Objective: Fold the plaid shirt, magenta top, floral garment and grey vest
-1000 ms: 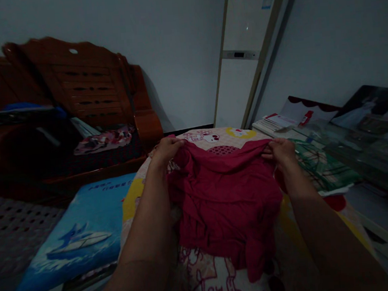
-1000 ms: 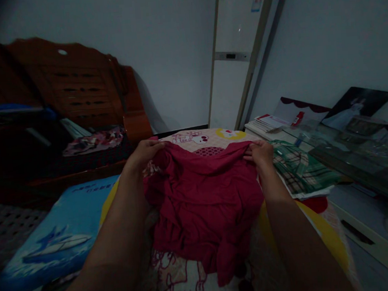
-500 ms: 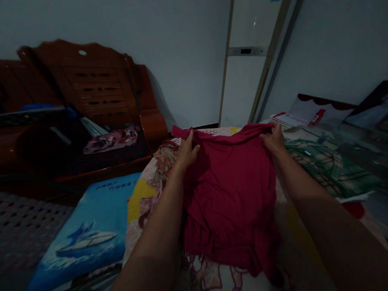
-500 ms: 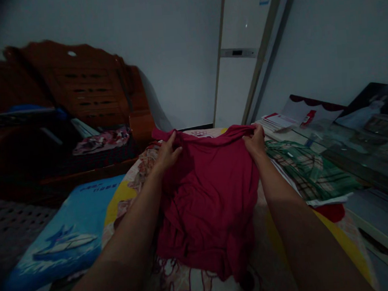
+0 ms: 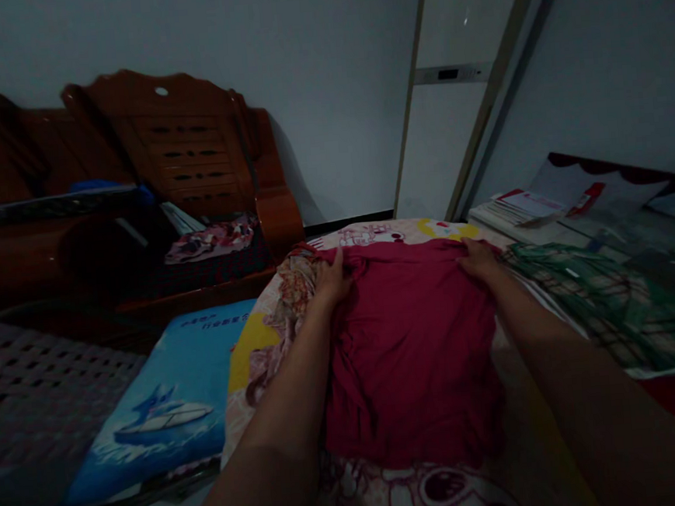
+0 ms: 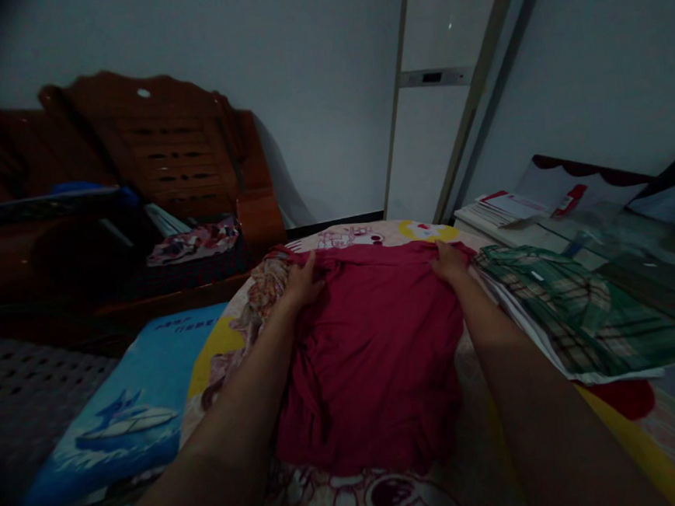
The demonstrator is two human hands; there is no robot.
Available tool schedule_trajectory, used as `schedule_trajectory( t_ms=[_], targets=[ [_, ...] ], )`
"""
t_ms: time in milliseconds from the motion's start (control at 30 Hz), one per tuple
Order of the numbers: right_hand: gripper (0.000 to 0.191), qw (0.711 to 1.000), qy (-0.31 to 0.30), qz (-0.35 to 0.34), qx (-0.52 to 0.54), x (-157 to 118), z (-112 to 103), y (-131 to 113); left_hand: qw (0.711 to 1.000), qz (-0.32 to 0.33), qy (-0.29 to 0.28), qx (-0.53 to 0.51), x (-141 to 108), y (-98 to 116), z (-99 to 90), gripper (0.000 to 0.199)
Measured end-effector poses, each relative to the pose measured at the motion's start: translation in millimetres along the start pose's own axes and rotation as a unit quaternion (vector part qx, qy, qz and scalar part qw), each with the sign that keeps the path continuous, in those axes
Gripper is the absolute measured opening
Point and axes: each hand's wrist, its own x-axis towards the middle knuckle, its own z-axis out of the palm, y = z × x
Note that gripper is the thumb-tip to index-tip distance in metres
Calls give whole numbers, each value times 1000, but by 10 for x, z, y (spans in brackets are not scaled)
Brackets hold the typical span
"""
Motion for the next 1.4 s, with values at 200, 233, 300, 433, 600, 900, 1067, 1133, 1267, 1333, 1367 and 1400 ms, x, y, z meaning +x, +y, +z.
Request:
schedule_trajectory(
  t_ms=[200, 233, 300, 433, 600, 900, 1067, 1133, 1267, 1333, 1367, 1400],
  targets=[
    [37, 1000, 0, 4, 28, -638, -169, -126, 996, 7, 74, -47, 21, 99, -244, 67],
    [34, 999, -3, 4, 39, -756, -251, -164, 995, 25, 82, -53, 8, 149, -325, 62],
    [27, 997, -22, -11, 75, -998, -429, -240, 990, 69, 100, -67, -37, 276, -501, 53],
    [20, 972, -134, -35, 190, -1473, -720, -321, 979, 140, 92, -120, -214, 635, -735, 41],
    [18, 943, -202, 1, 264, -1847, -840, -245, 964, 229, -68, -120, -679, 1057, -444, 23],
    [29, 910, -313, -160, 221, -2223, -911, -487, 894, 312, -274, -167, -1416, 918, 132, 18],
    [41, 978, -146, -35, 145, -2274, -943, -267, 875, 300, -300, -232, -1498, 915, 52, 16],
    [44, 990, -53, 5, 130, -2281, -942, -135, 860, 316, -315, -249, -1578, 984, 23, 15],
    [40, 985, 4, 44, 167, -2342, -933, -10, 822, 399, -339, -223, -1824, 1187, -28, 12],
    [42, 979, 18, 52, 197, -2389, -940, -15, 822, 443, -319, -162, -1958, 1280, -36, 19],
    [42, 975, 17, 56, 214, -2415, -949, -25, 830, 455, -300, -119, -2017, 1315, -32, 23],
    [41, 971, 6, 60, 233, -2443, -964, -36, 840, 459, -279, -76, -2068, 1342, -23, 26]
  ],
)
